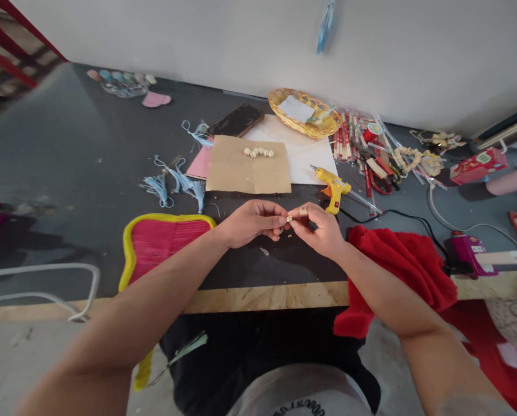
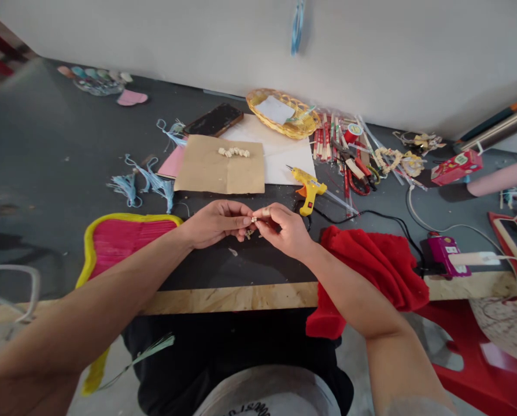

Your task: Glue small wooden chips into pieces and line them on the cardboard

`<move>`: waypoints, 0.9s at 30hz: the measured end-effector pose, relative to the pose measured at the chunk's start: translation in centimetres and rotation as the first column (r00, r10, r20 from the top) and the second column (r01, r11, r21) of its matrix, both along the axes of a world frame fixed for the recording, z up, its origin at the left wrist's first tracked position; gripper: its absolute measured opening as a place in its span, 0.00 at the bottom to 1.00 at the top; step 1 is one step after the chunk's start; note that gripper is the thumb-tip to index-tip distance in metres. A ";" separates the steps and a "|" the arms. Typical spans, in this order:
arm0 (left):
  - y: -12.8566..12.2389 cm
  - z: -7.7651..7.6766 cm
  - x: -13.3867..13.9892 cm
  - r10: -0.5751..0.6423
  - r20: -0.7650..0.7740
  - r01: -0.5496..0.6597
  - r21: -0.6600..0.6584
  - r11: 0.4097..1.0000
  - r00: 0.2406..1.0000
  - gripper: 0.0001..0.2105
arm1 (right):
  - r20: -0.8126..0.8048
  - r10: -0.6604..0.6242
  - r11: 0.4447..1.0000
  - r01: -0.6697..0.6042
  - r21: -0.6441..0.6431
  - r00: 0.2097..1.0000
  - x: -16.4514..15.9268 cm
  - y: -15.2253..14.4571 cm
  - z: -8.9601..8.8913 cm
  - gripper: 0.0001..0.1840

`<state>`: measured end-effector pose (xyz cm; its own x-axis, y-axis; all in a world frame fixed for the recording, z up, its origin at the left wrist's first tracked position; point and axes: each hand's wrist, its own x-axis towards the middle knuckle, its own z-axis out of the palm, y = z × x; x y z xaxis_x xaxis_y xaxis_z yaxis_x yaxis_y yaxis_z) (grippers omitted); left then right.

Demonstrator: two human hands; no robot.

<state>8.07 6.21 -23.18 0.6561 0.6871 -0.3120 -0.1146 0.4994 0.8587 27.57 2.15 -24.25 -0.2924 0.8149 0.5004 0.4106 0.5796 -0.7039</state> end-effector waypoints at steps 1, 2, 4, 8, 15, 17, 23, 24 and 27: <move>0.0 0.0 0.0 -0.001 -0.002 0.001 0.003 1.000 1.000 0.14 | 0.004 -0.001 1.000 0.001 0.003 1.000 0.0 0.0 0.0 0.06; 0.0 0.0 0.0 -0.001 -0.003 0.001 0.007 1.000 1.000 0.14 | 0.009 -0.003 1.000 0.003 0.008 1.000 0.1 0.0 0.0 0.06; 0.0 0.0 0.0 -0.005 -0.004 0.005 0.018 1.000 1.000 0.13 | 0.019 -0.009 1.000 0.009 0.015 1.000 0.1 0.1 -0.1 0.06; 0.1 0.0 -0.1 -0.022 -0.029 0.023 0.036 0.999 0.999 0.13 | 0.028 0.003 1.000 -0.004 0.021 1.000 0.1 0.1 -0.3 0.07; 0.1 0.3 -0.4 0.001 -0.031 -0.001 0.008 1.000 1.000 0.13 | 0.017 0.002 1.000 -0.001 -0.019 1.000 -0.2 -0.2 -0.5 0.13; 0.3 0.4 -0.6 0.040 -0.001 -0.040 -0.019 0.999 0.999 0.13 | -0.009 -0.016 0.999 0.016 -0.046 1.000 -0.2 -0.3 -0.5 0.18; 0.5 0.6 -1.2 0.097 0.020 -0.095 -0.105 0.990 0.995 0.14 | -0.021 -0.044 0.995 0.042 -0.087 0.999 -0.5 -0.1 -0.9 0.17; 0.5 0.7 -1.3 0.095 0.013 -0.093 -0.119 0.989 0.995 0.14 | -0.022 -0.053 0.996 0.051 -0.069 0.998 -0.6 0.0 -1.0 0.17; 0.6 0.6 -1.5 0.073 0.016 -0.070 -0.149 0.986 0.997 0.14 | -0.043 -0.072 0.997 0.071 -0.012 0.997 -0.7 0.3 -1.4 0.13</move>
